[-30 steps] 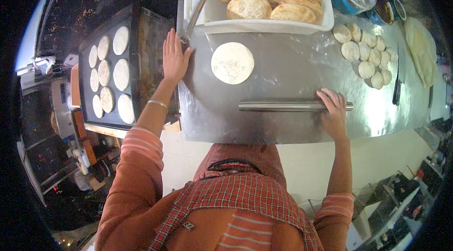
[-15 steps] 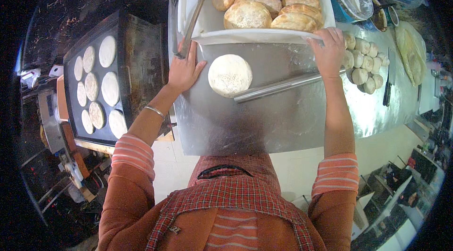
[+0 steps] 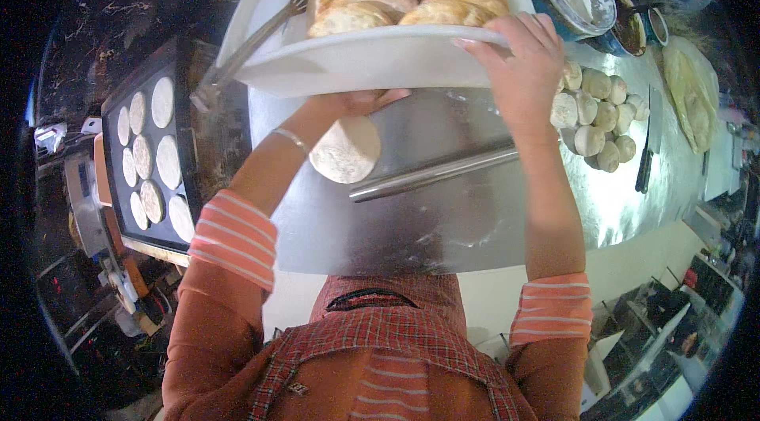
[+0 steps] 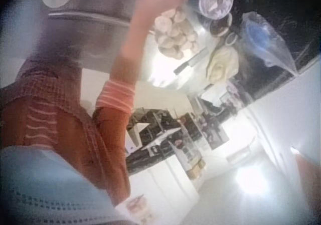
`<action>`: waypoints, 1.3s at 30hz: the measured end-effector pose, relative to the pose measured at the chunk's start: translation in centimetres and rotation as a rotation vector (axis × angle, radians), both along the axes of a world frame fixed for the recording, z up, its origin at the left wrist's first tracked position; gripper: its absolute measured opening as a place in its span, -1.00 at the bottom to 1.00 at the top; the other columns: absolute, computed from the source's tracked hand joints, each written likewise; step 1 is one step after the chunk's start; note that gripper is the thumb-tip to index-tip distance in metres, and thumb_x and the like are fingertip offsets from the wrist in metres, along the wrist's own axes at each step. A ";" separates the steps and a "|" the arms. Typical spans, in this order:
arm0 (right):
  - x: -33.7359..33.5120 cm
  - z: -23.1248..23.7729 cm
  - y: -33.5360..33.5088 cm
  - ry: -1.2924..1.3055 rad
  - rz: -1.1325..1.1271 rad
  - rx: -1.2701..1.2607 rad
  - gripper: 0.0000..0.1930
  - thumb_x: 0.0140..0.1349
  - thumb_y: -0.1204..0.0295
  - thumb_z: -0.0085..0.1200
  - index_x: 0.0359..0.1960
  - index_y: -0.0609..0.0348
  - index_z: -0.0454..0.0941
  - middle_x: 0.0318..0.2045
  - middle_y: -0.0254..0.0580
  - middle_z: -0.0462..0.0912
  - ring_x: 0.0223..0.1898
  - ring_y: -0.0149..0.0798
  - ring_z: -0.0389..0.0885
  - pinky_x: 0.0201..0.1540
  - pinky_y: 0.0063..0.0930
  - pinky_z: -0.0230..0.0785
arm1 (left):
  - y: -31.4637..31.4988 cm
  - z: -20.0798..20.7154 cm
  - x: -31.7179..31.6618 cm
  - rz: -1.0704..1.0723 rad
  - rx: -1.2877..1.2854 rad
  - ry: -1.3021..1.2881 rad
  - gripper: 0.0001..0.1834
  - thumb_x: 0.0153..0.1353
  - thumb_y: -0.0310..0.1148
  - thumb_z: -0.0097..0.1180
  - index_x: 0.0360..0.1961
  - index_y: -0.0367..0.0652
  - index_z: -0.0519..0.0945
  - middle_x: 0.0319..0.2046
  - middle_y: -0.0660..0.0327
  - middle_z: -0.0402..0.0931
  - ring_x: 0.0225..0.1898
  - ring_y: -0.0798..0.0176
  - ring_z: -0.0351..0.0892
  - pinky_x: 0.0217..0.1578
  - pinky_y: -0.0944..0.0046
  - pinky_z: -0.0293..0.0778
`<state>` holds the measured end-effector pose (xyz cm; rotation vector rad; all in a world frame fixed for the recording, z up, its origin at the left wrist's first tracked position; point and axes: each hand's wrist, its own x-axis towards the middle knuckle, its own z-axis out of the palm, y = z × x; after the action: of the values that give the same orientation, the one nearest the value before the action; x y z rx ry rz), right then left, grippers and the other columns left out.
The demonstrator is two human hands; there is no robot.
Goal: The person rolls dough balls into flat rounds on a floured metal table using a rolling pin, then places them on a hot griddle to cook. They flip the flatbreads with tongs and transfer cooked ones to a wire rack.
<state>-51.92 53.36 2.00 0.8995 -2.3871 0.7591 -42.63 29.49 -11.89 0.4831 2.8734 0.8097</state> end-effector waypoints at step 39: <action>16.7 -8.5 22.8 -0.438 0.241 0.311 -0.39 -0.23 0.45 0.38 0.01 -0.08 0.56 -0.05 -0.30 0.54 0.01 -0.12 0.48 0.07 -0.12 0.27 | 0.4 6.9 14.6 1.007 0.153 -0.516 -0.55 0.08 -0.03 0.32 -0.34 -0.29 0.69 -0.40 -0.05 0.68 -0.36 -0.06 0.67 -0.29 0.06 0.51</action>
<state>-35.26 76.12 -6.50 1.2743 -2.8720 0.7456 -28.04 29.86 -4.96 -1.0931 2.4249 1.0398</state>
